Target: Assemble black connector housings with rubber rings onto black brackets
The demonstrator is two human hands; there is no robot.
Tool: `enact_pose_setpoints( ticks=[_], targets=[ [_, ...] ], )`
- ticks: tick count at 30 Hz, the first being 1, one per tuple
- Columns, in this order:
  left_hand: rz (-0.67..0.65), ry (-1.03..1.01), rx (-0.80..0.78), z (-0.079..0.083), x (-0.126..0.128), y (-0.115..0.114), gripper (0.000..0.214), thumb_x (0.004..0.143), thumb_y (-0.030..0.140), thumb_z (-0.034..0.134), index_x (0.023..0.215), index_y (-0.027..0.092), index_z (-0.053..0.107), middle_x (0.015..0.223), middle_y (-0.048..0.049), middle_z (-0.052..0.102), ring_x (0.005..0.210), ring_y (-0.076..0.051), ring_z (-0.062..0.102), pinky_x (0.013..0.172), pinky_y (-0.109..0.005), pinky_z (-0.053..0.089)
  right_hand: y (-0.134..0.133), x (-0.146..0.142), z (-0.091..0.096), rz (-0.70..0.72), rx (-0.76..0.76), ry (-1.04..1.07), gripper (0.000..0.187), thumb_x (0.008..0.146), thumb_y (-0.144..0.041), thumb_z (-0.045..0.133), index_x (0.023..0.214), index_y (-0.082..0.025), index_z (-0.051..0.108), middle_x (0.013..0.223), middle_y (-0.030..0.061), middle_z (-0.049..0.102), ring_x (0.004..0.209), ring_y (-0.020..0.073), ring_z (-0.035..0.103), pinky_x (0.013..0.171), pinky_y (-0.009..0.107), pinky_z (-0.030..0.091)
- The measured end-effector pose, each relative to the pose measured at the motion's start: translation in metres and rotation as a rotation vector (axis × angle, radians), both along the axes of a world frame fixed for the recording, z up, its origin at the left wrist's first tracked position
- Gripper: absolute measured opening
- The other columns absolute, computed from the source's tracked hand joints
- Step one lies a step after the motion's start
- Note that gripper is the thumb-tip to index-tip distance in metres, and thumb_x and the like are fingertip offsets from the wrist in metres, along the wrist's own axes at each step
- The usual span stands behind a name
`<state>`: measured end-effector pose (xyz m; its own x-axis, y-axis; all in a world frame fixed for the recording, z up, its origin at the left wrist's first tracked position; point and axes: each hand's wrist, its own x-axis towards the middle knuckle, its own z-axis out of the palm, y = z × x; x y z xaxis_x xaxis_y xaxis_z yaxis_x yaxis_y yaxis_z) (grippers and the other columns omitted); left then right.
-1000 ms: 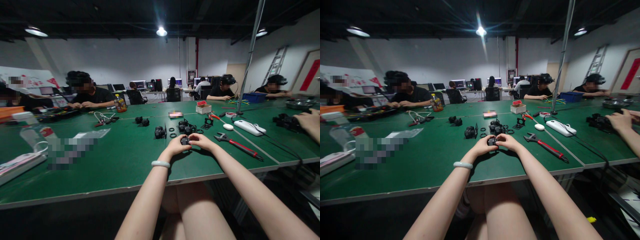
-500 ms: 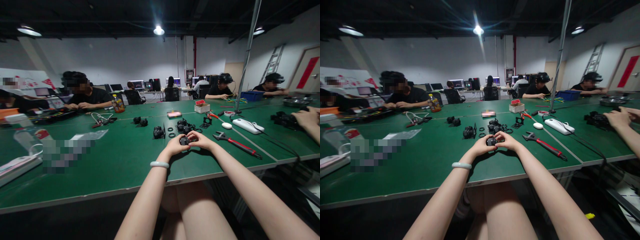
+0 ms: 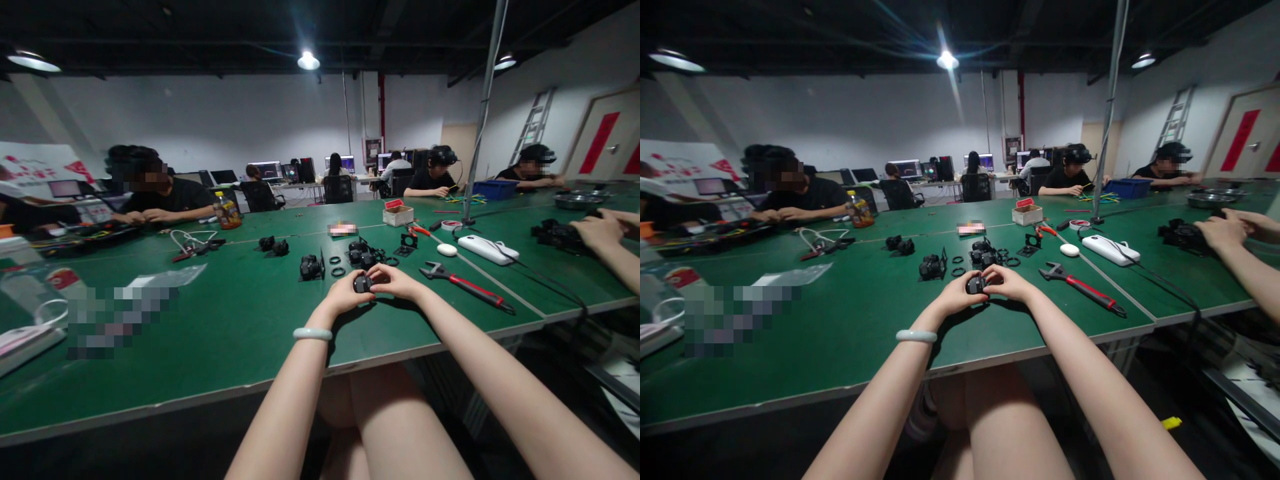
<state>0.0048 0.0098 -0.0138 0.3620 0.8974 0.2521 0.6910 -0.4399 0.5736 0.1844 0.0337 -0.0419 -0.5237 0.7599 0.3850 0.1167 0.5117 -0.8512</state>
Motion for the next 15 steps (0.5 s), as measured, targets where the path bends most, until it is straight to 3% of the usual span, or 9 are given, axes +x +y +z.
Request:
enact_pose_setpoints(
  ticks=[15],
  targets=[
    [-0.005,0.001,0.011,-0.0014,0.0002,0.0017,0.066,0.054,0.041,0.064,0.113,0.019,0.046,0.102,-0.0044,0.057,0.089,-0.021,0.054,0.079,-0.029,0.041,0.0011,0.0004,0.0002,-0.038,0.048,-0.047,0.035,0.067,-0.032,0.059,0.097,-0.016,0.050,0.086,0.0040,0.058,0.077,0.0144,0.054,0.070,0.028,0.043]
  ],
)
